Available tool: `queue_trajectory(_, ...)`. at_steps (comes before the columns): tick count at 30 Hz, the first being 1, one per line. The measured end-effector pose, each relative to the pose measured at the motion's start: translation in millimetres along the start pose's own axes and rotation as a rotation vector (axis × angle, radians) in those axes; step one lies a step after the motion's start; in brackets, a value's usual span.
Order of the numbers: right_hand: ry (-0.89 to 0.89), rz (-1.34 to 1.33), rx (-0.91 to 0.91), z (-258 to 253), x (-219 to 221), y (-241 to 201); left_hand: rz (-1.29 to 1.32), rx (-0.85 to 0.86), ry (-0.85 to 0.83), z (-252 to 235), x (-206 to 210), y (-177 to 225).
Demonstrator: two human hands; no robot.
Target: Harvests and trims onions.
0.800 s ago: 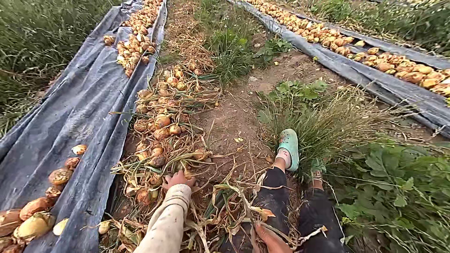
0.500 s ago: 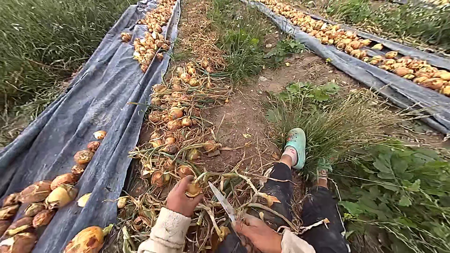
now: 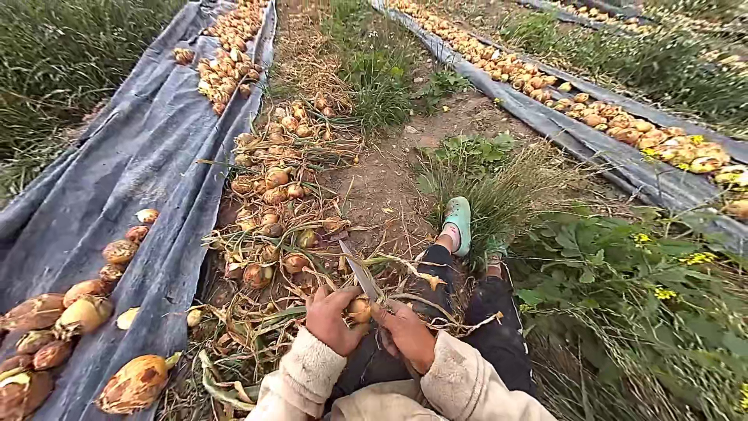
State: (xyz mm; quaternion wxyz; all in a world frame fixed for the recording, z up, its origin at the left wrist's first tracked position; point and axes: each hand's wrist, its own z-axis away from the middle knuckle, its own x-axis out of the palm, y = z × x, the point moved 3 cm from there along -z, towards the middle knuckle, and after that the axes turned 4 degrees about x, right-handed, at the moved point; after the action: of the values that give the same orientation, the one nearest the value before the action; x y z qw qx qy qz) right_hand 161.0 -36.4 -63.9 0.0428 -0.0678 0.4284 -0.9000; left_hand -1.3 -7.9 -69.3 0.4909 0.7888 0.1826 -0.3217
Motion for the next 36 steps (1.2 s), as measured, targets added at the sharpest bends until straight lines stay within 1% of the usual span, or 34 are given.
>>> queue_trajectory(3,-0.022,-0.093,0.072,4.2,-3.2,4.7,-0.081,0.048,0.100,-1.5,9.5,5.3)
queue_trajectory(4,-0.048,-0.076,0.089,6.7,-4.4,5.7,-0.114,0.019,0.114,-4.8,10.3,5.5)
queue_trajectory(5,-0.088,-0.022,0.104,10.4,-3.9,7.2,-0.135,-0.077,0.098,-10.9,7.7,2.8)
queue_trajectory(6,-0.141,0.055,0.121,15.6,-2.2,9.6,-0.112,-0.239,0.050,-18.9,2.3,-5.6)
queue_trajectory(7,-0.185,0.123,0.138,20.1,-0.3,13.5,-0.032,-0.411,0.021,-25.2,-4.6,-18.6)
queue_trajectory(8,-0.193,0.146,0.140,20.9,-0.6,15.2,0.111,-0.527,0.081,-31.2,-11.5,-31.9)
queue_trajectory(9,-0.163,0.124,0.128,18.3,-5.0,14.0,0.316,-0.579,0.193,-37.6,-16.3,-39.4)
queue_trajectory(11,-0.060,0.033,0.095,14.6,-16.7,11.3,0.864,-0.595,0.400,-37.0,-13.5,-34.1)
queue_trajectory(12,-0.017,0.010,0.051,11.4,-21.7,8.1,1.103,-0.603,0.441,-34.3,-9.5,-25.4)
queue_trajectory(13,0.018,0.007,-0.011,7.7,-25.5,2.9,1.282,-0.608,0.442,-32.2,-5.3,-16.6)
queue_trajectory(14,0.050,0.031,-0.088,4.5,-28.0,-3.3,1.411,-0.599,0.405,-30.4,-0.6,-8.8)
queue_trajectory(15,0.092,0.079,-0.161,3.1,-29.9,-10.0,1.505,-0.587,0.358,-28.2,5.0,-3.2)
queue_trajectory(17,0.166,0.217,-0.263,5.2,-31.1,-23.3,1.604,-0.570,0.258,-22.7,13.9,6.5)
queue_trajectory(19,0.223,0.305,-0.348,8.7,-32.0,-30.4,1.594,-0.557,0.159,-18.8,18.9,14.8)
queue_trajectory(21,0.257,0.322,-0.441,11.0,-32.9,-29.7,1.566,-0.537,0.097,-15.0,21.3,15.9)
queue_trajectory(24,0.222,0.293,-0.499,9.2,-32.8,-22.3,1.484,-0.451,0.013,-11.2,19.1,10.4)
queue_trajectory(26,0.140,0.200,-0.454,8.6,-29.8,-16.2,1.422,-0.421,-0.037,-7.9,18.5,7.0)
queue_trajectory(29,0.049,-0.024,-0.263,3.9,-24.0,-0.8,1.339,-0.408,-0.030,1.8,25.6,0.8)
queue_trajectory(30,0.030,-0.064,-0.180,2.5,-21.9,5.4,1.307,-0.400,0.010,6.0,30.3,-2.9)
queue_trajectory(31,0.011,-0.053,-0.100,1.9,-19.4,11.3,1.276,-0.430,0.079,10.0,35.3,-7.2)
queue_trajectory(32,-0.018,-0.011,-0.041,1.7,-15.9,16.3,1.249,-0.517,0.180,12.2,39.8,-13.3)
queue_trajectory(34,-0.071,0.072,0.018,0.6,-10.4,21.9,1.234,-0.803,0.442,10.6,40.9,-33.6)
queue_trajectory(35,-0.068,0.078,0.026,-1.2,-10.4,22.3,1.235,-0.930,0.574,7.7,34.1,-47.3)
queue_trajectory(36,-0.047,0.059,0.026,-3.9,-13.1,22.5,1.261,-0.996,0.720,6.4,21.2,-61.9)
